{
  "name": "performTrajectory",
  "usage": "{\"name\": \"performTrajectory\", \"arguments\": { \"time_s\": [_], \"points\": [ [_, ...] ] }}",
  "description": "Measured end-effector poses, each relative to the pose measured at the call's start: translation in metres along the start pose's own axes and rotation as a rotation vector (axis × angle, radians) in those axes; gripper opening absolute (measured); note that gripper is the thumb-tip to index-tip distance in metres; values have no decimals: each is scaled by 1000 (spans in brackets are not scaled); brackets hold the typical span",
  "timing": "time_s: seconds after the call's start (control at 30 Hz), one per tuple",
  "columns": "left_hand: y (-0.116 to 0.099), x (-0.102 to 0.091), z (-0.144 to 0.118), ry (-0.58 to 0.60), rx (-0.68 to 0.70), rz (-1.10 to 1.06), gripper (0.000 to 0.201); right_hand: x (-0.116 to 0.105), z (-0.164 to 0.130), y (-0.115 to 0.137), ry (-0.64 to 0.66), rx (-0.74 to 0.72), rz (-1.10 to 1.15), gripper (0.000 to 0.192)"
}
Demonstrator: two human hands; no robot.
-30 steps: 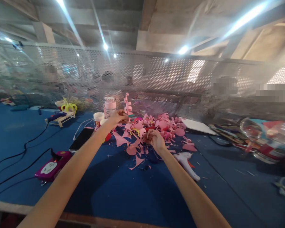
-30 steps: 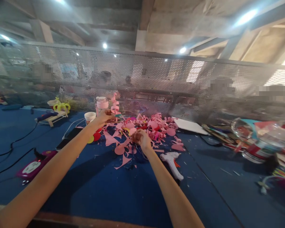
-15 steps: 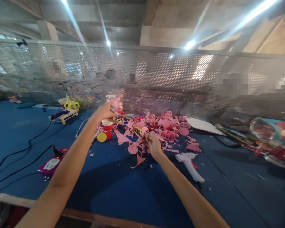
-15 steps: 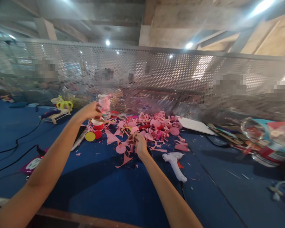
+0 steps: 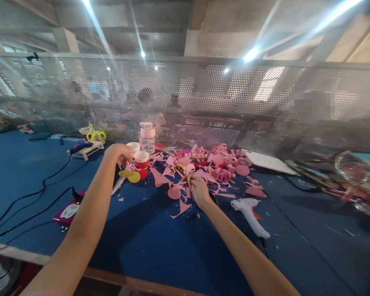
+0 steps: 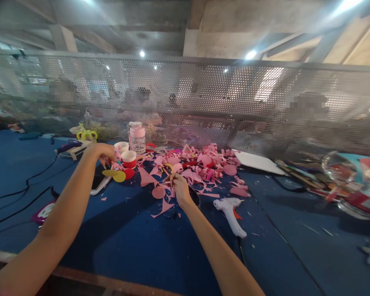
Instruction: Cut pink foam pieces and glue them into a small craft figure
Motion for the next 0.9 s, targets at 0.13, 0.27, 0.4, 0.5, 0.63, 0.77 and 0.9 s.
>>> {"name": "performTrajectory", "arguments": {
  "time_s": [0.13,0.27,0.4,0.5,0.63,0.77,0.9],
  "points": [
    [8,-2,-7,83,-88,37,8,1,-2,4,-11,-14,28,7],
    [-37,-35,-29,-274,127,297,22,12,-7,15,33,-13,144,6],
    [-128,8,-68,-263,687,102,28,22,-12,23,88,-6,209,25],
    [-177,62,-92,-65,990,-49,28,12,-9,18,11,-1,255,24],
    [-199,98,-105,-85,1168,-26,21,-5,-3,4,-75,9,279,25],
    [-196,110,-93,-77,1177,-34,18,-10,1,-5,-80,35,209,20],
    [-192,120,-85,-56,1204,-49,17,-4,1,-7,-13,44,172,21]
  ]
}}
Point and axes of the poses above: each hand's wrist, its own z-axis towards the middle knuckle, its own x-axis out of the palm, y = z × x, the point moved 10 cm from there along z, towards the middle knuckle, and after that the axes turned 12 degrees about -z, right-handed, at the moved point
